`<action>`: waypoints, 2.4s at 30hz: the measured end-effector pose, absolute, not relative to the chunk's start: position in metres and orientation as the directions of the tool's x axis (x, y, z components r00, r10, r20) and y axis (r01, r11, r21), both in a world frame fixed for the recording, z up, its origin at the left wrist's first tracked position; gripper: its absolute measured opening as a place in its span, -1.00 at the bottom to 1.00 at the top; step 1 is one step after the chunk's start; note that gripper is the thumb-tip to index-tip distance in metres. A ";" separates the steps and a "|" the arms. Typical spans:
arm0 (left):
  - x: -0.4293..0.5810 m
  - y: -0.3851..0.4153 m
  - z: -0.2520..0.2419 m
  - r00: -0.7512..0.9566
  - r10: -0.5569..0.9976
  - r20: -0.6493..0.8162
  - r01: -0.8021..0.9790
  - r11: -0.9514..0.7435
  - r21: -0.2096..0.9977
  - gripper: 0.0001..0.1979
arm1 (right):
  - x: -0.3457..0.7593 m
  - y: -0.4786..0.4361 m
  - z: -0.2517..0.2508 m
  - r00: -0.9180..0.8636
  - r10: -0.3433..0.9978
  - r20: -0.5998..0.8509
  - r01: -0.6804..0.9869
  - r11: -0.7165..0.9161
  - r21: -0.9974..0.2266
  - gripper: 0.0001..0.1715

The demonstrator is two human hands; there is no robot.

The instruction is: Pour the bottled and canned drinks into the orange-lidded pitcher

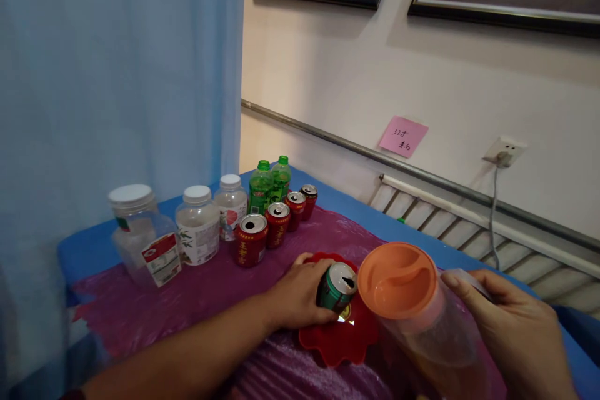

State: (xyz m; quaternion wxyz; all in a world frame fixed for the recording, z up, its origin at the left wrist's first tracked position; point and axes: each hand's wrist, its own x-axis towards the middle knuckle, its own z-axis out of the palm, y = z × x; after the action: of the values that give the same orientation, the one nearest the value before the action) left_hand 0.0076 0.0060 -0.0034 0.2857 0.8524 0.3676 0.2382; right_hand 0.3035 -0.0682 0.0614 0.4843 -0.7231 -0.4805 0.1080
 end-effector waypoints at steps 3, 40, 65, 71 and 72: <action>0.007 0.006 -0.004 0.620 0.755 0.214 0.465 -0.573 0.675 -0.35 | 0.302 -0.069 0.062 0.513 0.804 0.301 0.583 -0.069 -0.810 -0.47; 0.008 0.005 -0.003 0.609 0.768 0.200 0.487 -0.560 0.670 -0.38 | 0.301 -0.071 0.061 0.512 0.814 0.275 0.557 -0.071 -0.828 -0.46; 0.008 0.006 -0.003 0.618 0.765 0.181 0.472 -0.544 0.694 -0.35 | 0.297 -0.070 0.064 0.528 0.806 0.267 0.538 -0.075 -0.840 -0.45; 0.008 0.006 -0.004 0.615 0.766 0.188 0.469 -0.546 0.694 -0.34 | 0.303 -0.069 0.059 0.516 0.819 0.252 0.532 -0.075 -0.844 -0.46; 0.008 0.006 -0.004 0.615 0.766 0.185 0.470 -0.545 0.694 -0.35 | 0.303 -0.070 0.059 0.514 0.818 0.258 0.535 -0.070 -0.842 -0.47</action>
State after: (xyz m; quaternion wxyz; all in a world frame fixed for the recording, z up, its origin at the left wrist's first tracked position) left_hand 0.0080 0.0056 -0.0039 0.3058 0.8451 0.3658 0.2419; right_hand 0.3027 -0.0695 0.0585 0.4924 -0.7173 -0.4715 0.1441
